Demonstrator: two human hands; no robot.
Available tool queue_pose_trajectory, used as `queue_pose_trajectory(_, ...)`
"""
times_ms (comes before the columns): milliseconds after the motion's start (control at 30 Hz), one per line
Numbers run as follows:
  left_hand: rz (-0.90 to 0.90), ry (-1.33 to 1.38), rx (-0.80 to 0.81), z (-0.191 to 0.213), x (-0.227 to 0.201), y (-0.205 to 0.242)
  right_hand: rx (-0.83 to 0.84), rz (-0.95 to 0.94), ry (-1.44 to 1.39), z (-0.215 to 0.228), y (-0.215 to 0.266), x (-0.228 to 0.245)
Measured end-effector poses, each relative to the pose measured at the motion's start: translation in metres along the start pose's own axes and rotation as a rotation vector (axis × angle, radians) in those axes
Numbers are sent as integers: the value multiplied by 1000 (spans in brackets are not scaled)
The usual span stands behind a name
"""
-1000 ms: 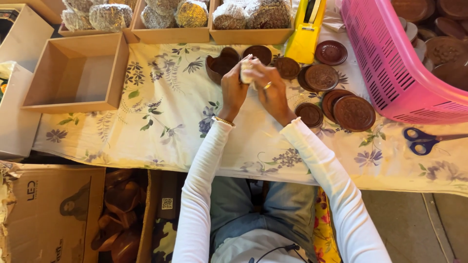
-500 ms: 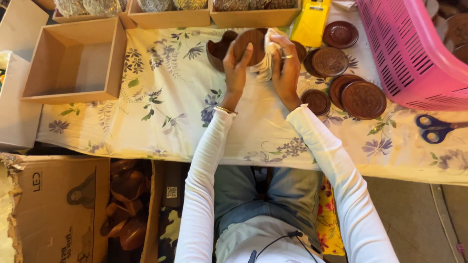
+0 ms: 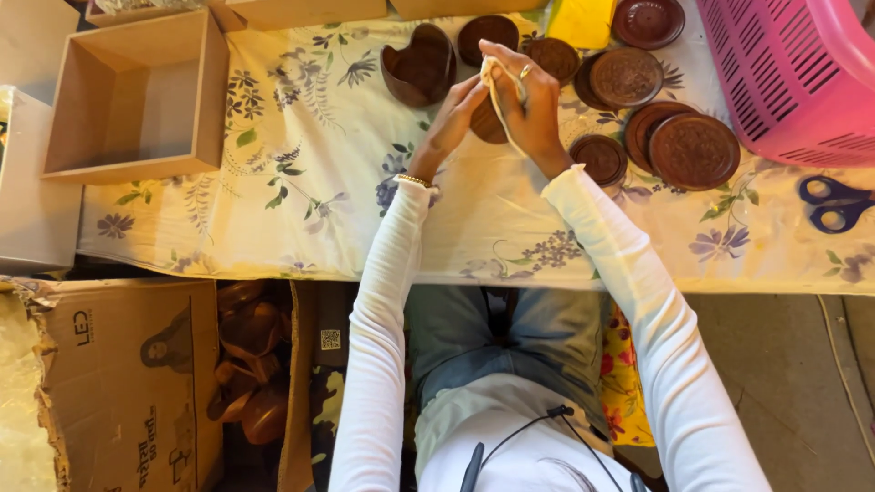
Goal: The recorder uses a cloth to wipe dust or residue from small, brown, circular discs before placing them aside.
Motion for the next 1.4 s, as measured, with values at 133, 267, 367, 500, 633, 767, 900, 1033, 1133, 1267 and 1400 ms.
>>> queue_pose_trajectory(133, -94, -229, -107, -9, -16, 3, 28, -201, -25, 1, 2, -13)
queue_pose_trajectory(267, -77, -55, -396, 5, -9, 0, -19, -69, 56, -5, 6, -11)
queue_pose_trajectory(367, 4, 140, -558, -7, -60, 12, 4, -73, 73, -13, 16, -16)
queue_pose_trajectory(500, -94, -54, -331, 12, -28, 6, 11, -653, -12, -14, 20, -35)
queue_pose_trajectory(633, -149, -341, 46, -12, -21, 9, 20, -171, -191, 1, 11, -49)
queue_pose_trajectory(767, -10, -156, -342, -9, -40, 11, 106, -397, -154, -4, 18, -72)
queue_pose_trajectory(900, -3, 123, -480, -12, -78, 21, 34, -136, 44, -17, 31, -64)
queue_pose_trajectory(1033, 69, 140, -366, -10, -65, 20, 10, -215, 41, -6, 25, -68)
queue_pose_trajectory(1133, 107, -67, -280, -8, -47, 14, -79, -147, 83, 3, 20, -55)
queue_pose_trajectory(1267, -88, -227, -26, -4, -21, 5, -39, -148, 101, 1, 20, -48)
queue_pose_trajectory(1400, 134, -63, -634, -24, -98, 23, 16, -183, 92, -9, 20, -48)
Point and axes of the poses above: each hand's wrist, its own y-axis away from the middle knuckle, its own z-axis out of the back of the hand, x = y × z, the point moved 2 cm from there along -y, towards the middle knuckle, and after that the axes turned 4 degrees about -y, right-handed, at the moved point
